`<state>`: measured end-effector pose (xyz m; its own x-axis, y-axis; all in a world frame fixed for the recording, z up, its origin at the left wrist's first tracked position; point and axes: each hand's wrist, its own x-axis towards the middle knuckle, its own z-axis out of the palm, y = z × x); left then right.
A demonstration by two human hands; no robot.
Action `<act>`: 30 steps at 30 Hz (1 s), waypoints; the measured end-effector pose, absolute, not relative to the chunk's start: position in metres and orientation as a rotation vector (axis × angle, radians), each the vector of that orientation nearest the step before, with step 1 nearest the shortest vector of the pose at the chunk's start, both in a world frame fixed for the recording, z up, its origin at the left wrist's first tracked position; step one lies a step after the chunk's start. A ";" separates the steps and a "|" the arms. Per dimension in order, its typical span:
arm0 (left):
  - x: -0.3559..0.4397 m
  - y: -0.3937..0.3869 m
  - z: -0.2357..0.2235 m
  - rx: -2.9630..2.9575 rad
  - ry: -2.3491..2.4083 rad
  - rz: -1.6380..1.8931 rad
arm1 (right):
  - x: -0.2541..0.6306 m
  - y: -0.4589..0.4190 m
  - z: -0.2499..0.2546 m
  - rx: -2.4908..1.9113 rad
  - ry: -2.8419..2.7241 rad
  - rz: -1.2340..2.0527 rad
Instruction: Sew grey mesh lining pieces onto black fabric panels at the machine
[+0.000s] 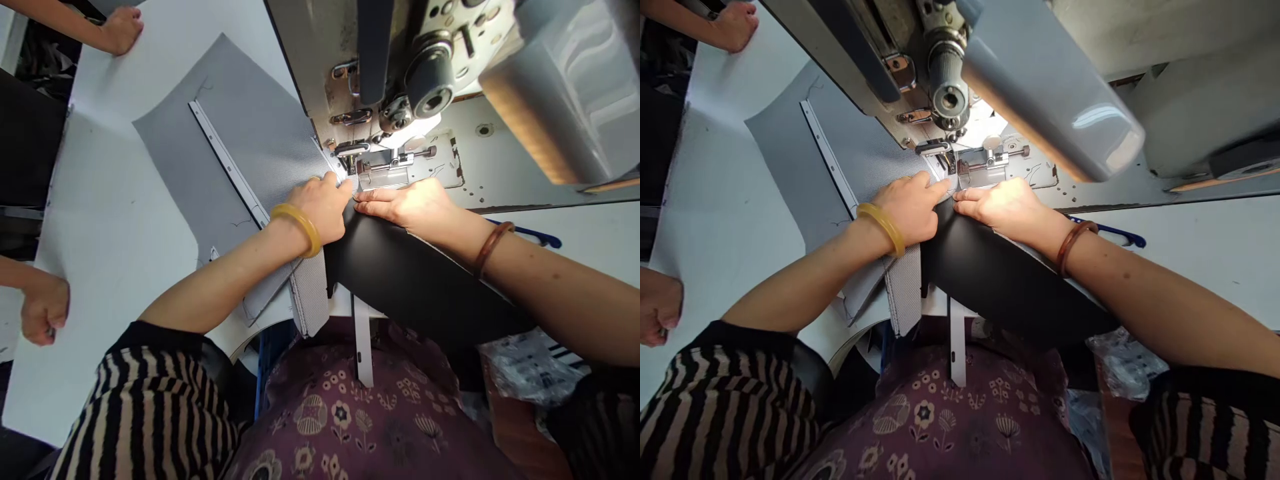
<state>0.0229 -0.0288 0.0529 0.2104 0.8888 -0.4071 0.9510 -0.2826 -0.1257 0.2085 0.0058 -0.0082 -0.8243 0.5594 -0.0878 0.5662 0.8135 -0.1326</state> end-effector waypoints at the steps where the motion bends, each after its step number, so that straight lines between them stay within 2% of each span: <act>1: 0.021 -0.027 0.054 2.320 1.769 -0.590 | 0.209 0.007 -0.009 0.916 2.960 -0.262; 6: 0.013 -0.016 0.052 2.257 1.683 -0.455 | 0.217 0.009 -0.016 0.849 3.123 -0.552; 10: 0.009 -0.003 0.045 2.322 1.570 -0.537 | 0.222 0.009 -0.020 0.851 3.141 -0.726; 12: 0.003 -0.001 0.049 2.342 1.574 -0.533 | 0.223 0.009 -0.021 0.855 3.130 -0.736; 17: -0.011 -0.027 0.072 2.403 2.055 -0.440 | 0.223 0.010 -0.018 0.799 3.100 -0.638; 23: 0.001 -0.054 0.064 2.456 1.707 -0.679 | 0.203 -0.008 0.004 1.085 2.920 -0.551; 28: 0.003 -0.037 0.056 2.493 1.577 -0.723 | 0.194 -0.023 0.009 1.233 2.925 -0.751; 30: 0.003 -0.032 0.055 2.501 1.593 -0.744 | 0.197 -0.023 0.005 1.246 2.899 -0.692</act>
